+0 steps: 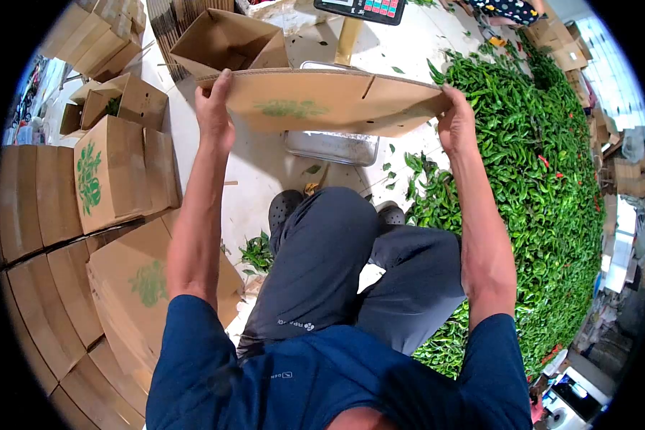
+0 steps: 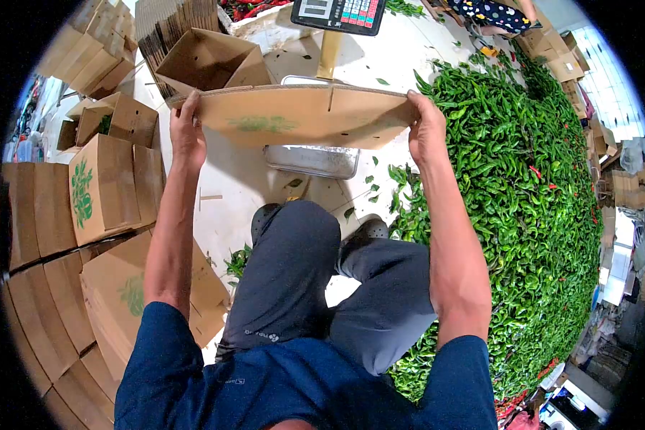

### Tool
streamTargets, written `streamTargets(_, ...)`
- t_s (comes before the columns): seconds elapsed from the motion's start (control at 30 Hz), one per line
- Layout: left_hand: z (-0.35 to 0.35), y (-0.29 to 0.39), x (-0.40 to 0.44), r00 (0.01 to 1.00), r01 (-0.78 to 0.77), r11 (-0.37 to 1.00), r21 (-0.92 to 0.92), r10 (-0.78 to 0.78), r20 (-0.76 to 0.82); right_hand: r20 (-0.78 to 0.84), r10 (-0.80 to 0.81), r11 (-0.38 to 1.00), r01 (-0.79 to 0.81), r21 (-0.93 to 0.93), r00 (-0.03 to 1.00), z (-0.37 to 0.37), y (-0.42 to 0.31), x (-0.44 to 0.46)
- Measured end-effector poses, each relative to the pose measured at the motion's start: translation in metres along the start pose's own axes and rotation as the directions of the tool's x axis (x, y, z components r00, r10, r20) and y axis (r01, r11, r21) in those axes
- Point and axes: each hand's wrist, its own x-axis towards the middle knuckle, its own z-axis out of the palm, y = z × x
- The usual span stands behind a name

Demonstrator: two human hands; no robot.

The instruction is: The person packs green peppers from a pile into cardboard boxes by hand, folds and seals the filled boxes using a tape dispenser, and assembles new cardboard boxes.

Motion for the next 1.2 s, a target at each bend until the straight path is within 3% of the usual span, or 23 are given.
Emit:
streamTargets(0.13, 0.0, -0.006, -0.008, 0.993, -0.037, 0.994, 0.105, 0.025, 0.115, 0.054, 0.17, 0.984, -0.166, -0.063, 0.984, -0.024, 0.004, 0.002)
streamTargets(0.23, -0.001, -0.008, -0.005, 0.995, -0.008, 0.994, 0.11, -0.004, 0.104, 0.076, 0.263, 0.958, -0.252, -0.134, 0.962, -0.028, -0.006, -0.001)
streamTargets(0.43, -0.009, -0.009, -0.014, 0.991, -0.027, 0.999, 0.043, 0.021, 0.134, -0.001, 0.267, 0.948, -0.263, -0.18, 0.964, -0.029, -0.004, -0.003)
streamTargets(0.57, -0.015, -0.002, -0.03, 0.992, 0.098, 0.995, -0.023, -0.096, 0.087, 0.004, 0.139, 0.966, -0.135, -0.22, 0.99, -0.023, 0.001, -0.005)
streamTargets(0.6, -0.01, 0.002, -0.035, 0.997, 0.08, 0.996, -0.035, -0.081, -0.011, -0.012, 0.105, 0.969, -0.105, -0.224, 0.994, -0.017, 0.001, -0.006)
streamTargets(0.7, 0.029, 0.044, -0.063, 0.951, 0.309, 0.951, 0.025, -0.309, 0.008, 0.126, -0.005, 0.956, 0.042, -0.291, 0.992, 0.006, -0.001, 0.0)
streamTargets(0.77, 0.049, 0.037, -0.063, 0.962, 0.24, 0.946, 0.217, -0.262, 0.079, 0.241, -0.036, 0.836, 0.161, -0.524, 0.97, 0.052, -0.017, -0.016)
streamTargets(0.9, 0.074, 0.047, -0.047, 0.925, 0.247, 0.901, 0.356, -0.329, 0.192, 0.25, -0.1, 0.722, 0.243, -0.648, 0.963, 0.069, -0.032, 0.013)
streamTargets(0.97, 0.069, 0.058, -0.036, 0.903, 0.23, 0.87, 0.436, -0.359, 0.238, 0.298, 0.033, 0.76, 0.169, -0.628, 0.954, 0.048, -0.035, 0.045)
streamTargets(1.0, 0.062, 0.063, -0.024, 0.849, 0.295, 0.806, 0.513, -0.467, 0.247, 0.33, 0.097, 0.778, 0.136, -0.614, 0.939, 0.042, -0.04, 0.053)
streamTargets(1.03, 0.06, 0.063, -0.01, 0.853, 0.201, 0.736, 0.647, -0.456, 0.254, 0.362, 0.155, 0.794, 0.102, -0.599, 0.919, 0.04, -0.044, 0.06)
streamTargets(1.1, 0.062, 0.057, 0.019, 0.855, -0.005, 0.521, 0.854, -0.441, 0.274, 0.339, 0.088, 0.732, 0.171, -0.66, 0.937, 0.037, -0.035, 0.082)
streamTargets(1.13, 0.064, 0.046, 0.025, 0.9, -0.233, 0.549, 0.803, -0.192, 0.392, 0.329, 0.051, 0.698, 0.202, -0.686, 0.943, 0.035, -0.028, 0.092)
streamTargets(1.2, 0.067, 0.006, 0.057, 0.82, -0.562, 0.488, 0.668, 0.221, 0.529, 0.195, -0.131, 0.824, 0.216, -0.524, 0.972, 0.042, -0.009, 0.1)
